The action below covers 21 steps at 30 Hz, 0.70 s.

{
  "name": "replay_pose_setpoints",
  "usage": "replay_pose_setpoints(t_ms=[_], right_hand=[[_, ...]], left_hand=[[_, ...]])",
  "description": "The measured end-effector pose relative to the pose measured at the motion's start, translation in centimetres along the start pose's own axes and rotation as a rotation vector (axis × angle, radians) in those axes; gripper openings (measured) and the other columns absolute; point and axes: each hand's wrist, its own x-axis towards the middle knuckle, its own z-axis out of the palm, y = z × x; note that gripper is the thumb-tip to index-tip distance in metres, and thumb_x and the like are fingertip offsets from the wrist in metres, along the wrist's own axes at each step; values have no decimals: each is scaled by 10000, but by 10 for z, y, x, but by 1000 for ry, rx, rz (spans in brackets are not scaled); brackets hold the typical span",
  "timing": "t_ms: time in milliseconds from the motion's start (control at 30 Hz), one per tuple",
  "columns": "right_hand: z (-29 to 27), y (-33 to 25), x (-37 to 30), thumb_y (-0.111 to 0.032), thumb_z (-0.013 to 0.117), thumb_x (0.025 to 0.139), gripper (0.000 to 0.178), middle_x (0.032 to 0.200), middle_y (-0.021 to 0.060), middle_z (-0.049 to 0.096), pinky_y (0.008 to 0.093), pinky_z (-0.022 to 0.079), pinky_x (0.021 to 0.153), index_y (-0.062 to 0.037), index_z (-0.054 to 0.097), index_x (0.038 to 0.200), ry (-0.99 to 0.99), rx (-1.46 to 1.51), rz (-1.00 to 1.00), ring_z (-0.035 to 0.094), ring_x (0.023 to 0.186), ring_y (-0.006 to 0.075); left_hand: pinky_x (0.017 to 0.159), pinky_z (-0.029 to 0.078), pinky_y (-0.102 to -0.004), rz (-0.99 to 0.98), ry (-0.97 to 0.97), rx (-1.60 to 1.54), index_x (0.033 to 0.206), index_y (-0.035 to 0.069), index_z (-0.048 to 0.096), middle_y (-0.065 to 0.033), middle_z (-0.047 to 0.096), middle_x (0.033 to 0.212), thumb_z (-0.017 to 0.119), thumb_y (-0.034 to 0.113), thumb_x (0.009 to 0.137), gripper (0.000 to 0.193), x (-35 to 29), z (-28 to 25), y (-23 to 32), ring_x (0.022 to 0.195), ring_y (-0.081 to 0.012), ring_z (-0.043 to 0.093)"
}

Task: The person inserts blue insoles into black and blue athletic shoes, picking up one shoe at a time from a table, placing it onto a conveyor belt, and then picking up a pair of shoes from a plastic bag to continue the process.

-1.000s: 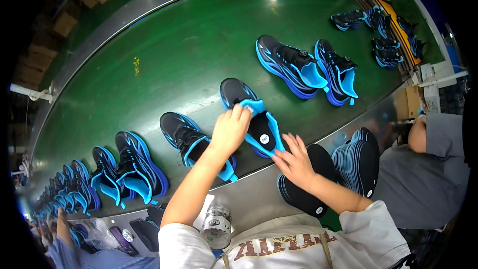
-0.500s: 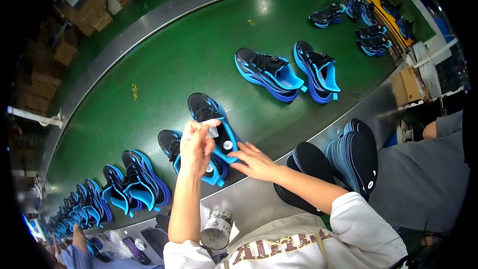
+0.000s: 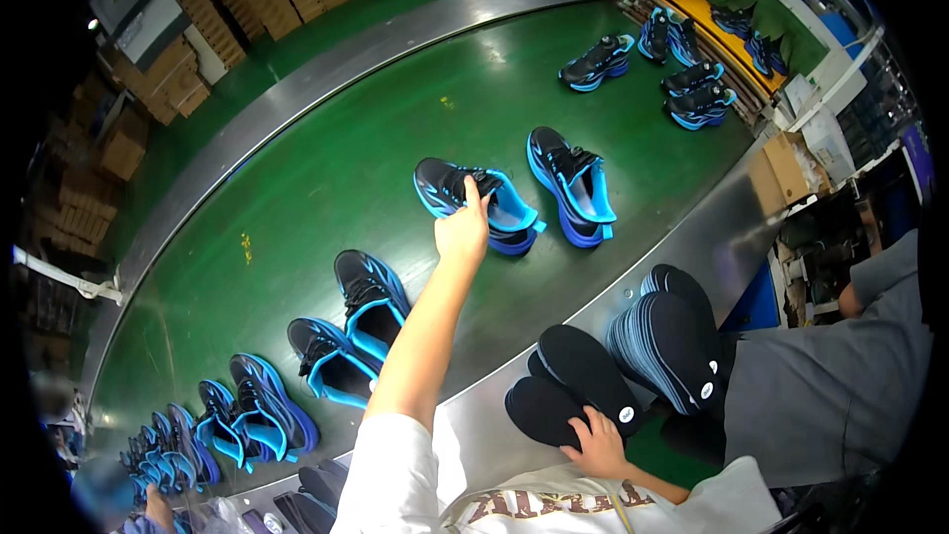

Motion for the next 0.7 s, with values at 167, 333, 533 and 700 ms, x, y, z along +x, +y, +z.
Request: replay_pose_setpoints(t_ms=[167,333,533,700], right_hand=[[8,11,-2,-268,688,657,476,1173,230,403,446,350,894,-67,510,1051,-20,58,35,412,1071,385],[-18,4,3,-269,700,656,470,1144,225,423,439,390,877,-36,527,1026,36,319,-33,461,1028,388],[-124,-15,65,-182,682,682,421,1140,247,448,366,460,737,29,553,1024,350,164,-391,530,892,337],[-178,-41,145,-69,640,676,91,989,176,573,337,454,661,0,625,733,472,197,-496,533,711,287]], left_hand=[[608,456,-366,-75,-93,-17,1321,43,262,-144,634,739,434,518,828,706,21,6,10,664,-275,622],[798,428,-290,-158,74,-931,1130,-32,495,-161,604,986,515,493,799,621,43,24,-45,917,-216,576],[506,338,-286,-451,50,-1079,630,1,522,2,461,575,517,438,826,479,13,-8,-61,556,-100,389],[474,329,-315,-541,192,-1033,544,8,475,-40,413,495,530,445,809,515,-40,-2,-49,500,-120,376]])
